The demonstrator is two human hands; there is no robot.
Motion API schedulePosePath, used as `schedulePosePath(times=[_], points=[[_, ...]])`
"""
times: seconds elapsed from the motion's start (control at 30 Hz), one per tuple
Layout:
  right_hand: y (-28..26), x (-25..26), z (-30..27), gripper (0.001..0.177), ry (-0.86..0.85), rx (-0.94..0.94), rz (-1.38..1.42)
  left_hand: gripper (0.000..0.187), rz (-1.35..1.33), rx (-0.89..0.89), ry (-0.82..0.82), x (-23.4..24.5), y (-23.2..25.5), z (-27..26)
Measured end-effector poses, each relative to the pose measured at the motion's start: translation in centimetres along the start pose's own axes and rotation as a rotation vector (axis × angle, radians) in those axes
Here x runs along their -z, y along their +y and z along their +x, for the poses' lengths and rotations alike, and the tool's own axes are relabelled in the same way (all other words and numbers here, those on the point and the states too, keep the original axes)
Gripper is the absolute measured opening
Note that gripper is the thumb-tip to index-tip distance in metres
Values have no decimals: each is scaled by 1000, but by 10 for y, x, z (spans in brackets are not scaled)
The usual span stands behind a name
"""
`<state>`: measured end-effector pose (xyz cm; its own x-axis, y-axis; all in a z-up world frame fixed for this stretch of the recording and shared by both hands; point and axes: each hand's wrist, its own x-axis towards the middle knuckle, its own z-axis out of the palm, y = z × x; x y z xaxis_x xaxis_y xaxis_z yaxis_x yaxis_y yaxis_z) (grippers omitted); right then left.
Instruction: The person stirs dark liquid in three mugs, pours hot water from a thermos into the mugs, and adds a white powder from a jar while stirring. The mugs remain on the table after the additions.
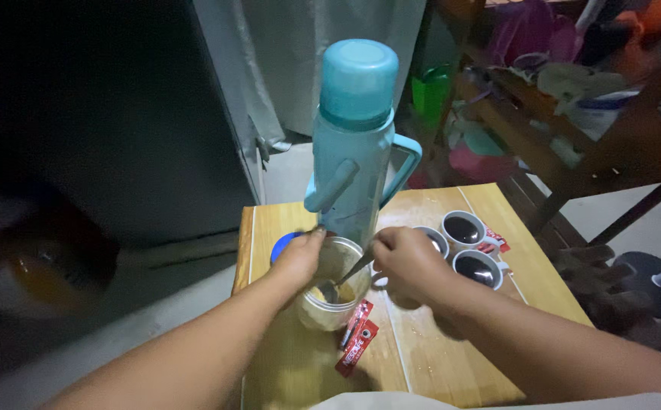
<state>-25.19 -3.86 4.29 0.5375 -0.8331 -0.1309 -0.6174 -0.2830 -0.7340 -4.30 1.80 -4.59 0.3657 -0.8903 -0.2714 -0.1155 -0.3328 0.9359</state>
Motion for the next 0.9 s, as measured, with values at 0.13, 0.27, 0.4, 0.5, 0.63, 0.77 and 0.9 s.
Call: schedulePosePath(times=[0.13, 0.27, 0.4, 0.5, 0.63, 0.77, 0.9], points=[[5, 21, 11, 27, 74, -46, 109, 59, -54, -45, 20, 8, -10, 14], [9, 29, 6, 27, 64, 41, 296, 53, 165, 126, 133, 16, -13, 25], [9, 34, -1, 28, 111, 77, 223, 60, -7, 134, 99, 16, -10, 20], [10, 37, -3, 29, 143, 45, 235, 61, -8, 104, 104, 15, -5, 15], [13, 40, -2, 29, 137, 74, 348, 62, 76, 38, 147, 12, -3, 16], [11, 44, -9, 28, 143, 54, 299, 63, 68, -21, 166, 11, -4, 19], [5, 49, -18, 27, 178, 198, 224, 64, 66, -47, 224, 8, -3, 19]])
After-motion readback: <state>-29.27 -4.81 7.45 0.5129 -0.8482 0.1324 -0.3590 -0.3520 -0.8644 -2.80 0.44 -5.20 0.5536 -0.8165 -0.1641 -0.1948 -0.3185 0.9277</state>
